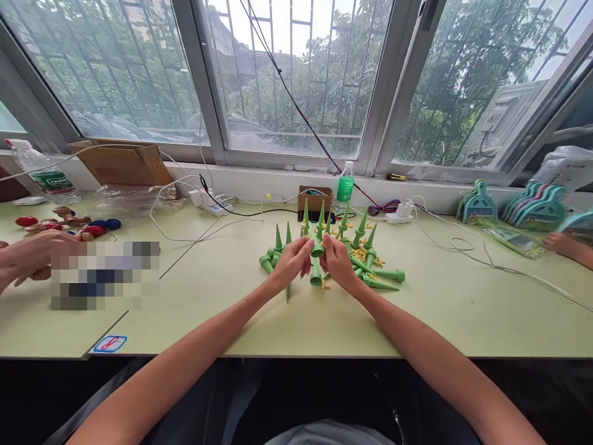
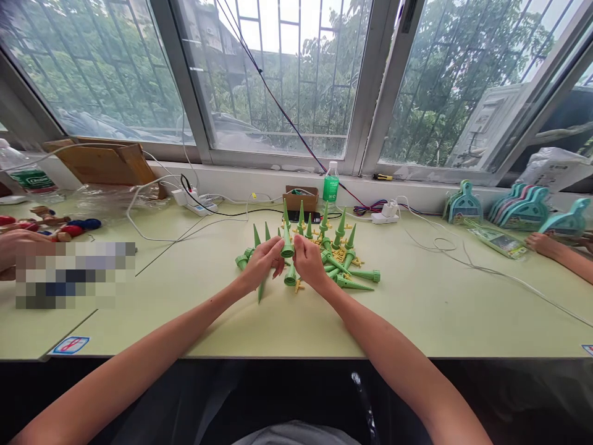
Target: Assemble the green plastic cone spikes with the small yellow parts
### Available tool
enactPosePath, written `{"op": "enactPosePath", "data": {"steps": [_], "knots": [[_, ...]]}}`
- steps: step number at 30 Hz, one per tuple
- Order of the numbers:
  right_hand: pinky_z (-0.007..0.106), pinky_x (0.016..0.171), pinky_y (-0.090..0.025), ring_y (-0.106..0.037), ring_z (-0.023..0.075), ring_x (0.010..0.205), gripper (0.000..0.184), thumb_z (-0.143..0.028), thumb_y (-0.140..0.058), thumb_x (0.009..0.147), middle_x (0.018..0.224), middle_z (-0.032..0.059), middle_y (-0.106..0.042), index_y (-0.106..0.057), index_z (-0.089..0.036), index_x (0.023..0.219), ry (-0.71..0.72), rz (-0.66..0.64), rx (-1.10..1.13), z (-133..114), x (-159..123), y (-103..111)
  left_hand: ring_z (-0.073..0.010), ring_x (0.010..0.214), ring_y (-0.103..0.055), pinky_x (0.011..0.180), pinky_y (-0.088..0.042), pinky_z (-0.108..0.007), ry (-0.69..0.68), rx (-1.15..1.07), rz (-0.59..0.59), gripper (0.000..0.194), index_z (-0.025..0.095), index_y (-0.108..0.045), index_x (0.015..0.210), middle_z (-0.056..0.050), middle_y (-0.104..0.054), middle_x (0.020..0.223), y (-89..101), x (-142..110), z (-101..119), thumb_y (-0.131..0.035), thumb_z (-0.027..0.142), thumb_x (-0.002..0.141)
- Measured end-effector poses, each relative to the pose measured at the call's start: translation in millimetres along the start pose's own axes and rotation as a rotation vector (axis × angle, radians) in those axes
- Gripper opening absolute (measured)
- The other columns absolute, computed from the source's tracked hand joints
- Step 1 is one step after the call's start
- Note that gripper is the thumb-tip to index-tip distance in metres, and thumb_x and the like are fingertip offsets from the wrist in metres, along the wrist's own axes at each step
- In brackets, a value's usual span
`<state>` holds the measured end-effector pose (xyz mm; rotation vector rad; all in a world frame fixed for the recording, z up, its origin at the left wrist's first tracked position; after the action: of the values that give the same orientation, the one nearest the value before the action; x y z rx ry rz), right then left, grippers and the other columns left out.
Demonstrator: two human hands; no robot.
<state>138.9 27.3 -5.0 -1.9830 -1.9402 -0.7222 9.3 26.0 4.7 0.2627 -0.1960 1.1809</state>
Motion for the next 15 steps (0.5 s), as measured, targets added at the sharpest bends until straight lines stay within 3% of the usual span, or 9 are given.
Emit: {"op": "enactPosePath", "data": {"steps": [15], "knots": [[0.022,0.04,-0.031,-0.041,0.0094,0.039,0.051,-0.062,-0.034,0.094,0.042,-0.005,-0.039,-0.043,-0.021,0.065,0.013,0.014,-0.006,-1.7,1.5,3.1,-0.0084,0.038,-0.047,0.035,-0.034,-0.02,-0.047,0.036,-0.014,0.04,0.015,-0.054,0.096,0.006,-0.045,0.05,-1.4,-0.4,0.6,-0.053,0.055,0.088]]}}
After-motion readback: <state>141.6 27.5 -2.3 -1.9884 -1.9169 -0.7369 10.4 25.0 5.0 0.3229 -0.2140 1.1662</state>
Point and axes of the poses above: each hand's wrist, its own x-axis towards the middle knuckle, its own y-axis out of the back of the hand, z = x × y, the point moved 3 cm from there along x, towards the middle knuckle
